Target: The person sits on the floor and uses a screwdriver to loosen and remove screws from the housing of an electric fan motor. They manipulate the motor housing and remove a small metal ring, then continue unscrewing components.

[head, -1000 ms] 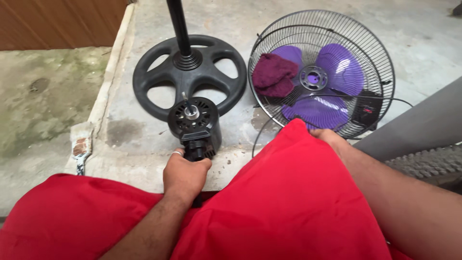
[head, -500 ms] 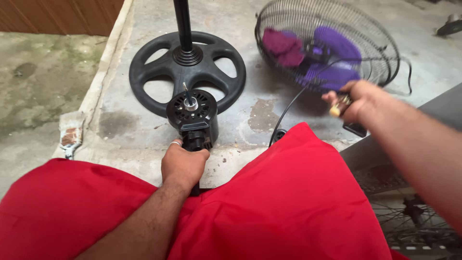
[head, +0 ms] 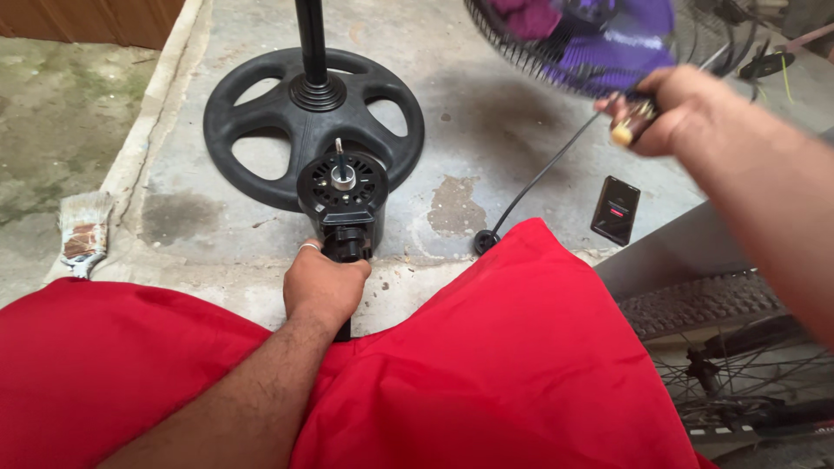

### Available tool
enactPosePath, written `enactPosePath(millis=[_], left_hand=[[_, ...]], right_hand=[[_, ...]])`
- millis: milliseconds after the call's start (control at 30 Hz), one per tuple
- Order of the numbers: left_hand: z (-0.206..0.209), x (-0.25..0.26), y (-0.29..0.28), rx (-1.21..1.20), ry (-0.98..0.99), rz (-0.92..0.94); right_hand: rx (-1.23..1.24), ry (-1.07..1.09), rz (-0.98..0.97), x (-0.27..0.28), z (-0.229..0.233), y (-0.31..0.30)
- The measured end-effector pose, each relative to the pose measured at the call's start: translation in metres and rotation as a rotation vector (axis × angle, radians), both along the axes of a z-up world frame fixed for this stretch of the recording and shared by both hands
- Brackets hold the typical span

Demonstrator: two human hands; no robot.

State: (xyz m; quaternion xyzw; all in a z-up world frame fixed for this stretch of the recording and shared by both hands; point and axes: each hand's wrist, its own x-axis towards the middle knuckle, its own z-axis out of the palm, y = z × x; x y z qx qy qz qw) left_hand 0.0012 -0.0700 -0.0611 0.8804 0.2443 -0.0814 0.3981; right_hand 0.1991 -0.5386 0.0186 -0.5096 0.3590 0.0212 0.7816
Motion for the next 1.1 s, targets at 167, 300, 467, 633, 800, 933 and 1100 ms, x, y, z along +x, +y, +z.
enactPosePath(millis=[167, 300, 467, 633, 800, 933, 1100], left_hand=[[-0.004, -0.007, -0.008, 0.010, -0.061, 0.008], [-0.008, -0.012, -0.011, -0.029, -0.055, 0.002], [-0.011, -0.009, -0.011, -0.057, -0.019, -0.014], [-0.012, -0.005, -0.008, -0.056, 0.059, -0.063], [-0.007, -0.006, -0.007, -0.070, 0.088, -0.071], [-0.004, -0.010, -0.007, -0.104, 0.065, -0.095], [0.002, -0.013, -0.004, -0.134, 0.031, -0.106]], right_hand=[[0.077, 0.065, -0.047, -0.037, -0.070, 0.011], [0.130, 0.119, -0.096, -0.065, -0.115, 0.034], [0.156, 0.226, -0.055, -0.080, -0.144, 0.050], [0.153, 0.278, 0.004, -0.080, -0.174, 0.050], [0.220, 0.231, 0.008, -0.081, -0.195, 0.050], [0.327, 0.255, -0.047, -0.088, -0.191, 0.059], [0.323, 0.259, -0.081, -0.101, -0.170, 0.079]])
